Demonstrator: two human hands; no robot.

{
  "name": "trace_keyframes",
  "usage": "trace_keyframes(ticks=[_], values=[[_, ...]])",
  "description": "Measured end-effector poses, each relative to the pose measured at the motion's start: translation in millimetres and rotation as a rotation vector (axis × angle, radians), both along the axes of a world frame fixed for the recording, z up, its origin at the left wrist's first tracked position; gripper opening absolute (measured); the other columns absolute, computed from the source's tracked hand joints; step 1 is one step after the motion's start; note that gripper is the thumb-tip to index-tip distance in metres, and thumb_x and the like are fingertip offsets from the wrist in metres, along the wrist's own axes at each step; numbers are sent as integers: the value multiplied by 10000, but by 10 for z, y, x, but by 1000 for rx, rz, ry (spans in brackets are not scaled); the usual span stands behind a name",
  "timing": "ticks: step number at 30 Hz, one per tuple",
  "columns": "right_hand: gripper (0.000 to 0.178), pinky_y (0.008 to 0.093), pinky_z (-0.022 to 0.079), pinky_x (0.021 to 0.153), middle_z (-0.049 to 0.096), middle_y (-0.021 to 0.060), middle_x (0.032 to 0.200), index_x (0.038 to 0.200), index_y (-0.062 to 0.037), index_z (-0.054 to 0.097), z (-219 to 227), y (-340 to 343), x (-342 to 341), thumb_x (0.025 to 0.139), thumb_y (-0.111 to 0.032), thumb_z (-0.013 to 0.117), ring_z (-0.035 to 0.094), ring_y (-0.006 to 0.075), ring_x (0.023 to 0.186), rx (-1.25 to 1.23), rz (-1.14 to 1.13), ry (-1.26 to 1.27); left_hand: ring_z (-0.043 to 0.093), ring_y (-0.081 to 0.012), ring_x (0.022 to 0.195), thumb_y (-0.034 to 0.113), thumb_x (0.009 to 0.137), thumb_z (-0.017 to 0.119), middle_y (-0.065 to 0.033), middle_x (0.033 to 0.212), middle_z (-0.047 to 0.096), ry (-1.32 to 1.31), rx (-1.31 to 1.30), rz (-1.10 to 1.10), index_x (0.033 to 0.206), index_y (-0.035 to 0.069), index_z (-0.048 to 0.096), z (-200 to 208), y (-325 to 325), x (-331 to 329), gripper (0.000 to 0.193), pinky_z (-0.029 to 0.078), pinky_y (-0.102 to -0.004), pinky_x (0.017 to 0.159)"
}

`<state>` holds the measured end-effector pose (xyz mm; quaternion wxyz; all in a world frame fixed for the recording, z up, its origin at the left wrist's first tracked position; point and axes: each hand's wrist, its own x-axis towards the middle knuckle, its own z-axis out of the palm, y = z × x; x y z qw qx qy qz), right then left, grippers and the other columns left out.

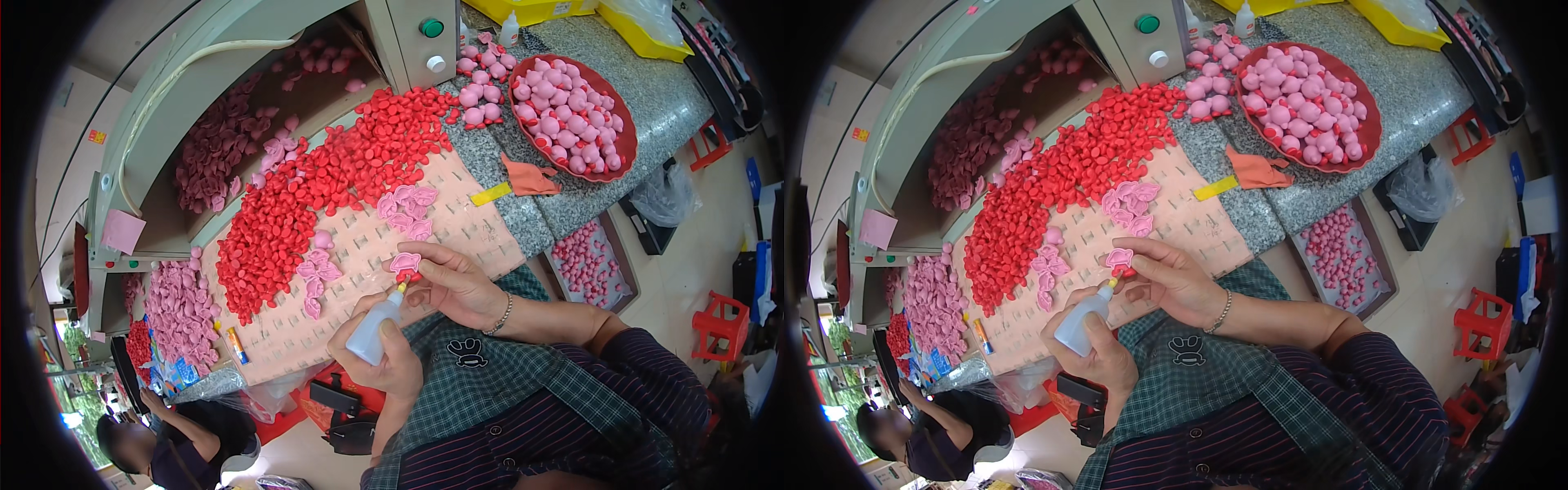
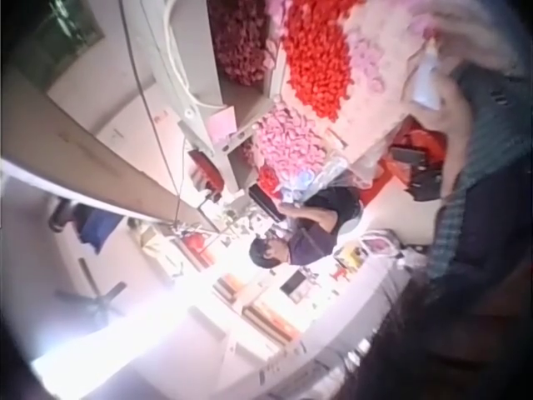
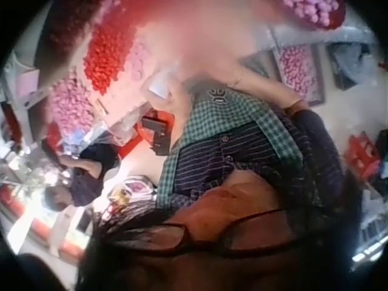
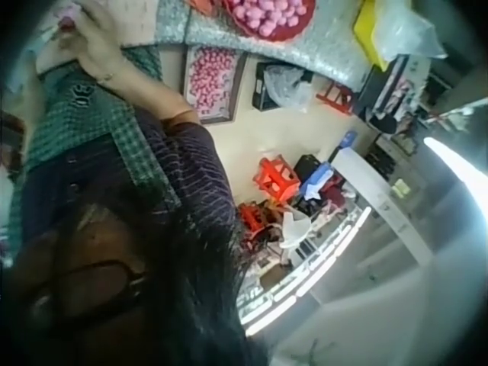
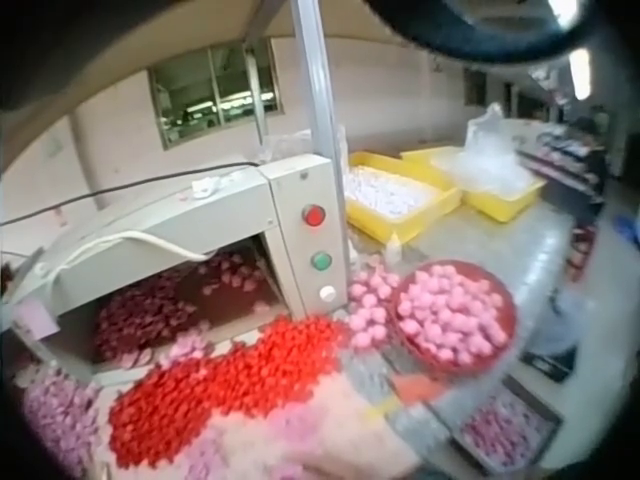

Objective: Assembling small pink plastic toy components at a factory workbench.

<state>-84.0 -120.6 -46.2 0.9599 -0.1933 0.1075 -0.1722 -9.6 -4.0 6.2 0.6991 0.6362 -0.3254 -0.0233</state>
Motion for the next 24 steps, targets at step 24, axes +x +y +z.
trace_keyframes(ticks=[24], values=[[395, 443, 576, 899, 625, 131, 1233, 1432, -59, 407, 19, 1, 11, 1057, -182, 438, 677, 256, 1064, 2, -17, -61, 644, -294, 912, 52, 944, 563, -287, 1009, 615, 2, 33, 46, 1098, -44, 390, 22, 17, 35, 250, 525, -386, 861]])
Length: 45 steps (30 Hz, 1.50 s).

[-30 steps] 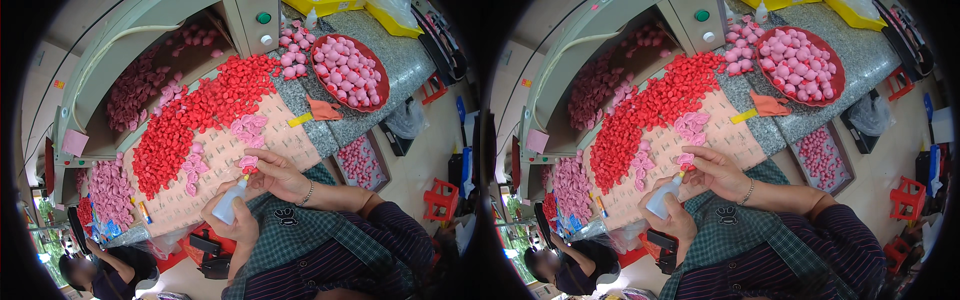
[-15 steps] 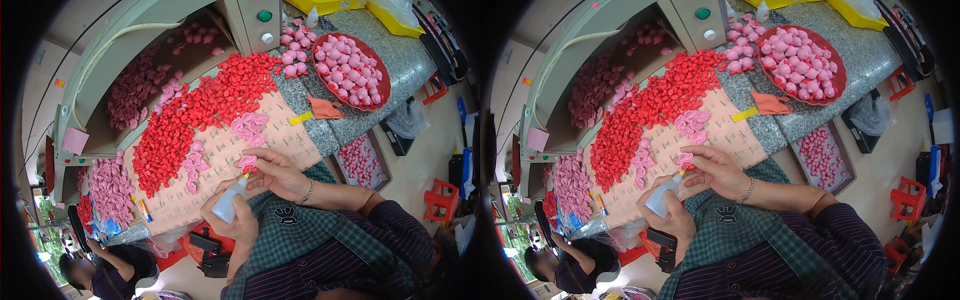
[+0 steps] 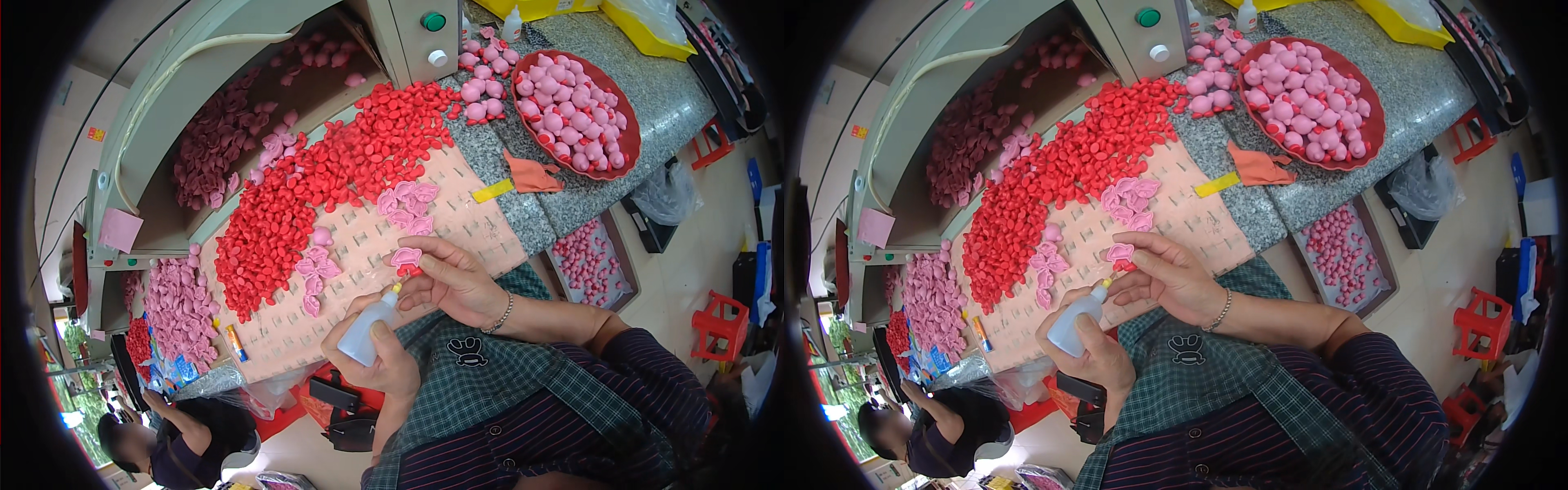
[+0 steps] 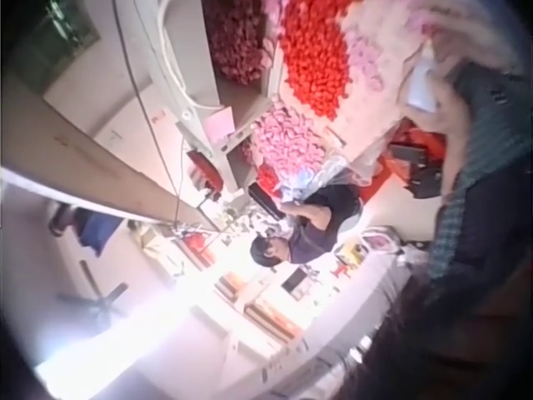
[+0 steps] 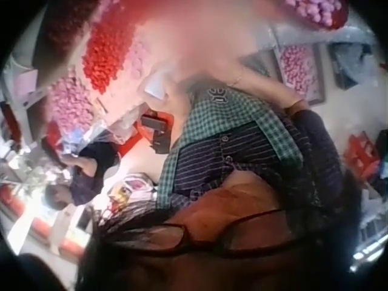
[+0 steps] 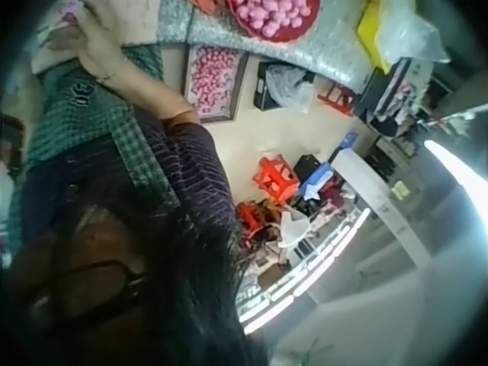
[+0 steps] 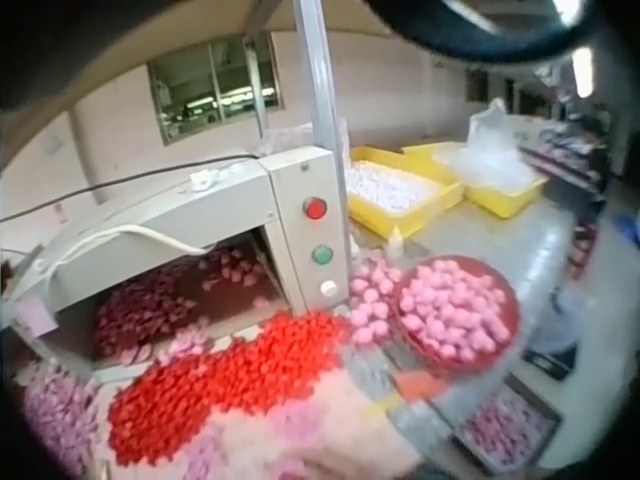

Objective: Assembling small pink plastic toy components at a factory workbench.

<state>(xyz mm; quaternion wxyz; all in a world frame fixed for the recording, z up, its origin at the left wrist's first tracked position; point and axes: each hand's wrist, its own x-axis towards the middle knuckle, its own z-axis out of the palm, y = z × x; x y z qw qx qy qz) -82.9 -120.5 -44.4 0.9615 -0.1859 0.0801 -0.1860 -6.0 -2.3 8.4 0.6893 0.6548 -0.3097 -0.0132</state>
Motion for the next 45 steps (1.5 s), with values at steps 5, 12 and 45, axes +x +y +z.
trace_keyframes(ticks=[5, 12, 45], values=[[405, 457, 563, 917, 632, 133, 1207, 1453, -83, 376, 34, 0, 10, 1066, -198, 413, 678, 269, 1065, 16, -1, -10, 643, -294, 909, 58, 948, 555, -287, 1011, 614, -29, -2, 14, 1100, -40, 387, -25, 28, -14, 247, 525, -391, 858], [411, 463, 564, 914, 599, 137, 1263, 1461, -91, 360, 30, 14, -1, 1068, -199, 406, 682, 277, 1057, 25, -20, 22, 647, -301, 908, 32, 932, 569, -295, 1012, 610, -82, 6, -10, 1102, -40, 386, -37, 9, -18, 259, 526, -397, 855], [441, 423, 568, 881, 540, 173, 1375, 1477, -120, 370, 77, -40, -57, 1051, -197, 450, 667, 310, 1072, 66, -35, 49, 656, -241, 893, 204, 990, 584, -157, 1032, 639, 711, -392, 10, 1203, -20, 483, -274, -20, 304, 325, 557, -399, 806]])
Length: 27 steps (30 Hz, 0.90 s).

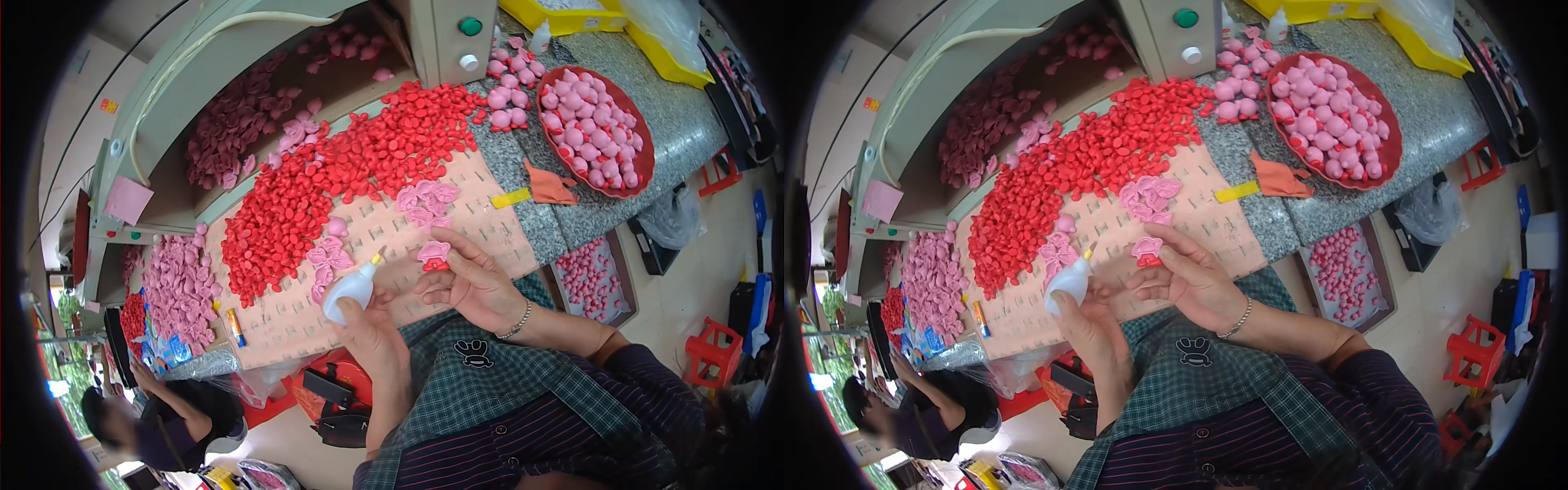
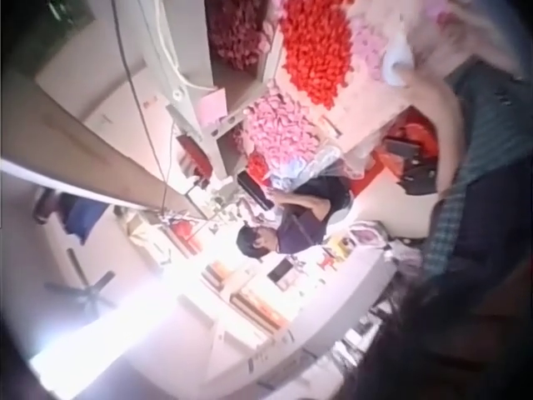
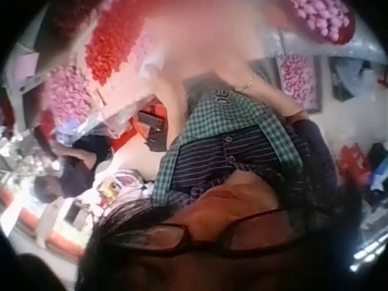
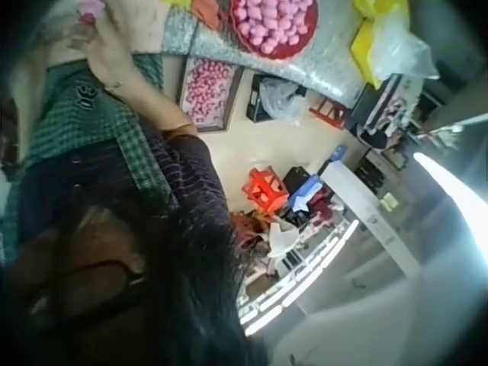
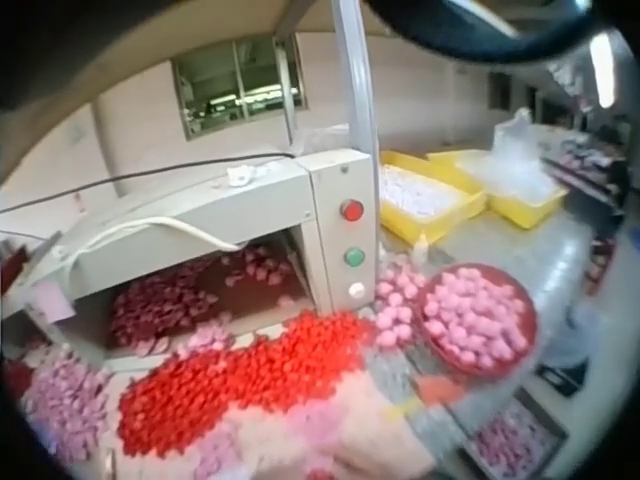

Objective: Assembling small pink plastic toy components at a factory workbench.

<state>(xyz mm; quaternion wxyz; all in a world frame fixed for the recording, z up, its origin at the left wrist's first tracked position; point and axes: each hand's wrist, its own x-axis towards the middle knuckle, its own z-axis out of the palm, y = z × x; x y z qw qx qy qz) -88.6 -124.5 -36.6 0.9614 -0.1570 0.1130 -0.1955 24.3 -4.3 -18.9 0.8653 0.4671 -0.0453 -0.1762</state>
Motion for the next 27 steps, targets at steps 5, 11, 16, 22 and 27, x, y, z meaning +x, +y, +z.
trace_keyframes(ticks=[5, 11, 16, 22, 27], values=[[444, 408, 571, 864, 540, 218, 1367, 1466, -122, 387, 25, -43, -104, 1039, -207, 479, 670, 312, 1059, -23, 47, 27, 673, -210, 924, 40, 913, 654, -136, 1051, 660, 44, 130, -104, 1189, -23, 533, 36, -63, 99, 308, 561, -340, 823], [413, 403, 553, 808, 562, 213, 1336, 1441, -125, 422, 87, -43, -217, 1037, -194, 478, 675, 298, 1012, -21, 11, 106, 659, -159, 926, 10, 822, 752, -84, 1041, 668, -404, 506, -81, 1110, -6, 589, -13, -283, 221, 331, 529, -278, 823], [410, 403, 547, 831, 574, 211, 1312, 1430, -101, 418, 7, -44, -198, 1034, -181, 486, 669, 276, 988, -3, 20, 62, 615, -113, 875, 52, 807, 786, -57, 975, 637, -542, 549, -57, 1079, 9, 606, -153, -435, 348, 329, 507, -261, 778], [410, 400, 518, 826, 578, 219, 1298, 1426, -96, 423, -6, -51, -144, 1032, -183, 489, 664, 267, 948, -4, 6, 98, 640, -165, 873, 37, 746, 820, -84, 1012, 630, -809, 612, 26, 1064, -7, 636, -189, -458, 431, 370, 526, -284, 773], [404, 401, 517, 823, 582, 224, 1291, 1424, -87, 425, -13, -42, -119, 1034, -176, 480, 664, 269, 943, -8, 5, 102, 638, -174, 948, 35, 727, 827, -110, 1036, 630, -672, 662, -47, 1075, -10, 645, -173, -453, 362, 395, 530, -298, 785]])
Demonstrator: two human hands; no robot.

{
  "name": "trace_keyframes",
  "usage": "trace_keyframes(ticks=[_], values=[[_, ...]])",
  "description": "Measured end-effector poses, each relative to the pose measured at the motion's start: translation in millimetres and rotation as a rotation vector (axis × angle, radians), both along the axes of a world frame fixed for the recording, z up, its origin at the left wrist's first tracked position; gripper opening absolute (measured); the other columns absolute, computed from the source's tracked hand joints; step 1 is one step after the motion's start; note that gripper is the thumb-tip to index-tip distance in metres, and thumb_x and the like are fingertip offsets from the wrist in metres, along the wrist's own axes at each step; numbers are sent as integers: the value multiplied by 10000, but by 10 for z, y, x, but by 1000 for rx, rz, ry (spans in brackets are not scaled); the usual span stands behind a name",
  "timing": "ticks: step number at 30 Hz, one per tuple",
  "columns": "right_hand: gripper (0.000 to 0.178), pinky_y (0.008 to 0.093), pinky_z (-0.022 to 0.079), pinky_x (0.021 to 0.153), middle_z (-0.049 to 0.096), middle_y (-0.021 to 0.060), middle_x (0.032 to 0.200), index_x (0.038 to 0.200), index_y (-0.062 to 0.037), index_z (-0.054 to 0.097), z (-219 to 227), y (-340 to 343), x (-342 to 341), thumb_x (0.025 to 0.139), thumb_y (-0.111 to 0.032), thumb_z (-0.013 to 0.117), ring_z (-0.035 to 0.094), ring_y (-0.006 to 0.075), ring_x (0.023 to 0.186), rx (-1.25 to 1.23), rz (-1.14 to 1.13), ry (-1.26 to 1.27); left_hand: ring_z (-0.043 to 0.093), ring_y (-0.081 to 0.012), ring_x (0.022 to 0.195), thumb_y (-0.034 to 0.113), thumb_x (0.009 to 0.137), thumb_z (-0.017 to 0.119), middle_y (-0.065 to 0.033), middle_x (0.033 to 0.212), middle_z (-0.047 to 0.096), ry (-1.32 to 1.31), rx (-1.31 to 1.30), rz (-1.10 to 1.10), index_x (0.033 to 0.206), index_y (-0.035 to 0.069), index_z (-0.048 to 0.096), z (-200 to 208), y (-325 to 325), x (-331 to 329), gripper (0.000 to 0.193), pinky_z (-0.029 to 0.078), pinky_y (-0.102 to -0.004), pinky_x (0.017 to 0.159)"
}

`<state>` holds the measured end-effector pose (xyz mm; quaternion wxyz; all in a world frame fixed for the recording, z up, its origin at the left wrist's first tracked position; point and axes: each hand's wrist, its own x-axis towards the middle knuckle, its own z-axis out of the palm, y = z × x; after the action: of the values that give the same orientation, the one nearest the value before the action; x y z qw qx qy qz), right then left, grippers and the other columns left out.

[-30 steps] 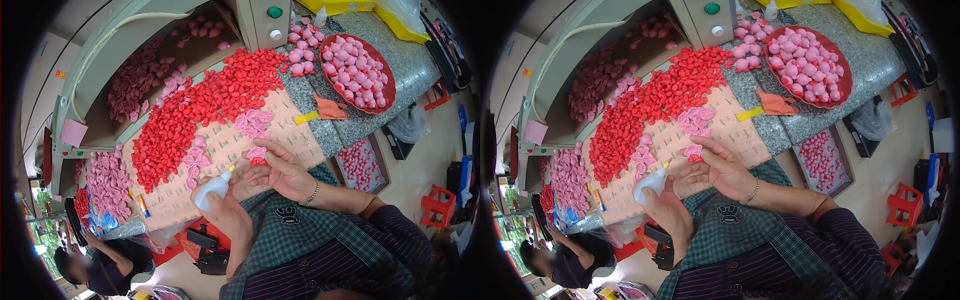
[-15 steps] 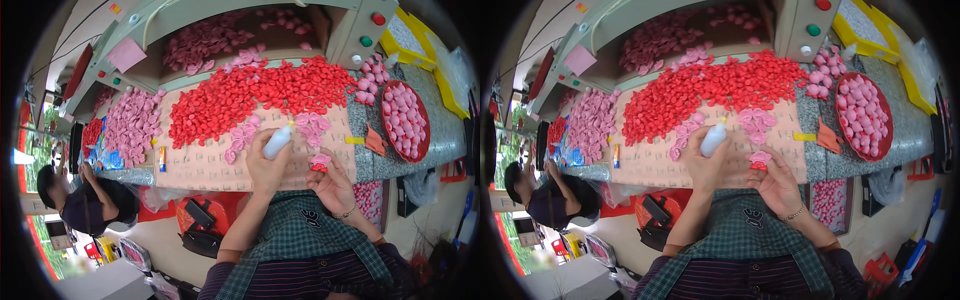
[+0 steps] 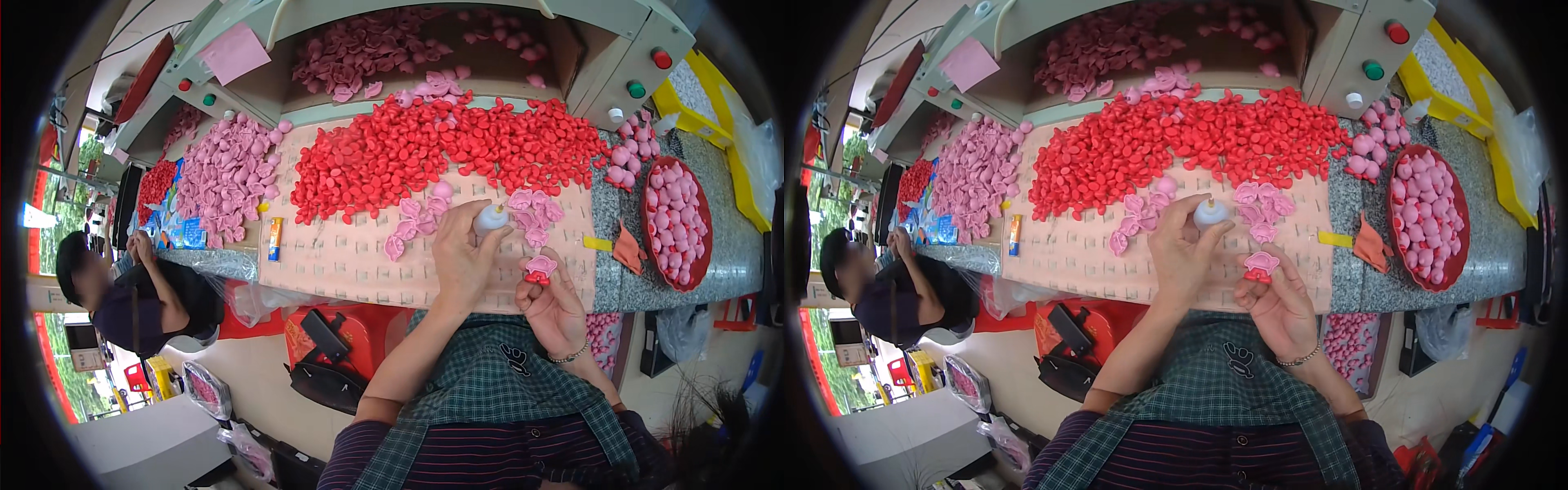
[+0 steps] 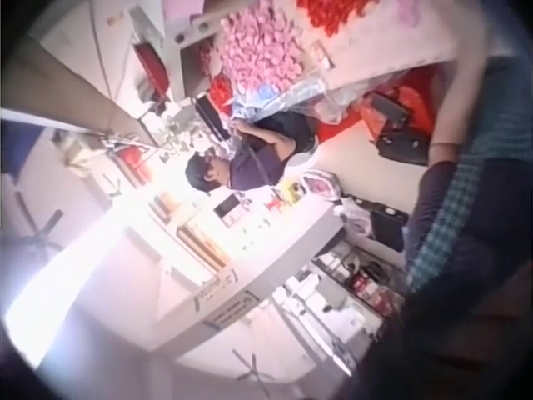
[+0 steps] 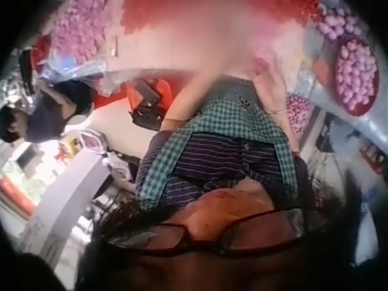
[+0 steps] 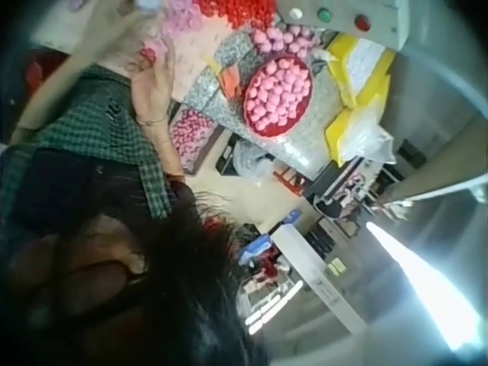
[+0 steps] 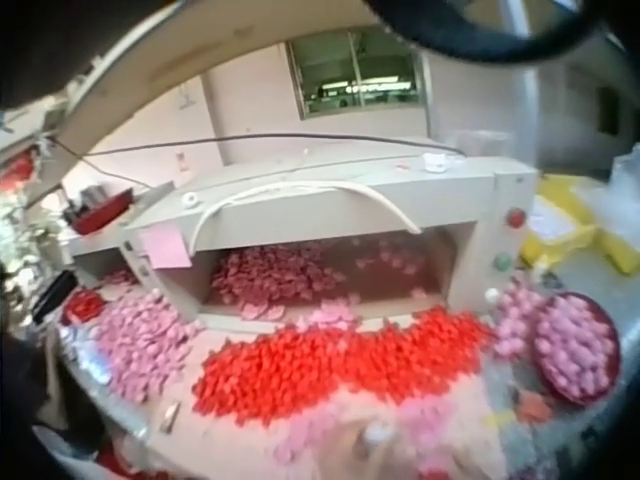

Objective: Assembling small pink plastic toy components at a factory workbench.

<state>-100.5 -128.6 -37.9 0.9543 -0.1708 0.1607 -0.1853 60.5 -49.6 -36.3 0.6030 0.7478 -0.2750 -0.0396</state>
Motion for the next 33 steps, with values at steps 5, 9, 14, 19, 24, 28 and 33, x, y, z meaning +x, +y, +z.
trace_keyframes(ticks=[5, 9, 14, 19, 24, 28, 33], values=[[389, 400, 516, 825, 592, 225, 1272, 1411, -80, 442, -7, 3, 18, 1035, -173, 477, 664, 272, 941, 17, -12, 8, 615, -256, 1053, 5, 739, 796, -140, 1098, 618, -137, 91, 12, 1170, -16, 597, 95, 195, -59, 476, 500, -353, 886], [379, 392, 515, 822, 597, 221, 1265, 1402, -77, 453, 41, -5, 25, 1036, -177, 474, 663, 269, 929, 61, -30, 31, 522, -335, 1206, -41, 778, 710, -197, 1293, 540, -413, 58, 318, 1186, -20, 560, 37, 726, -81, 435, 440, -411, 980], [375, 374, 519, 824, 603, 219, 1257, 1397, -85, 467, 13, 25, 35, 1035, -181, 479, 663, 262, 910, 50, 23, -25, 609, -335, 1022, -52, 801, 682, -187, 1109, 629, -485, 267, 193, 1099, -15, 597, -34, 1096, 312, 312, 484, -405, 903], [375, 360, 524, 820, 606, 222, 1266, 1391, -78, 474, 34, 61, 45, 1032, -188, 489, 665, 260, 919, 20, 64, -10, 654, -286, 941, -74, 870, 612, -168, 1007, 658, -551, 342, 14, 1065, -23, 618, 100, 1181, 364, 202, 528, -336, 811], [378, 374, 501, 909, 597, 230, 1262, 1386, -79, 465, 44, 77, 17, 1026, -183, 506, 650, 213, 988, 21, 111, -6, 669, -241, 818, -15, 876, 659, -132, 929, 664, 106, 323, -173, 1151, -30, 607, 264, 1198, 292, 280, 523, -294, 717], [371, 358, 517, 859, 600, 228, 1271, 1381, -60, 476, 26, 124, 27, 1033, -187, 486, 660, 228, 958, 35, 156, -37, 669, -217, 756, 16, 858, 703, -133, 908, 666, 129, 297, -221, 1162, -9, 638, 168, 1226, 395, 312, 522, -298, 694], [371, 344, 534, 811, 603, 223, 1277, 1388, -55, 473, 16, 144, 46, 1043, -191, 460, 669, 242, 917, 58, 166, -53, 668, -213, 740, 31, 816, 753, -120, 921, 650, -474, 523, 5, 1064, 5, 708, 204, 1145, 335, 254, 531, -312, 650]])
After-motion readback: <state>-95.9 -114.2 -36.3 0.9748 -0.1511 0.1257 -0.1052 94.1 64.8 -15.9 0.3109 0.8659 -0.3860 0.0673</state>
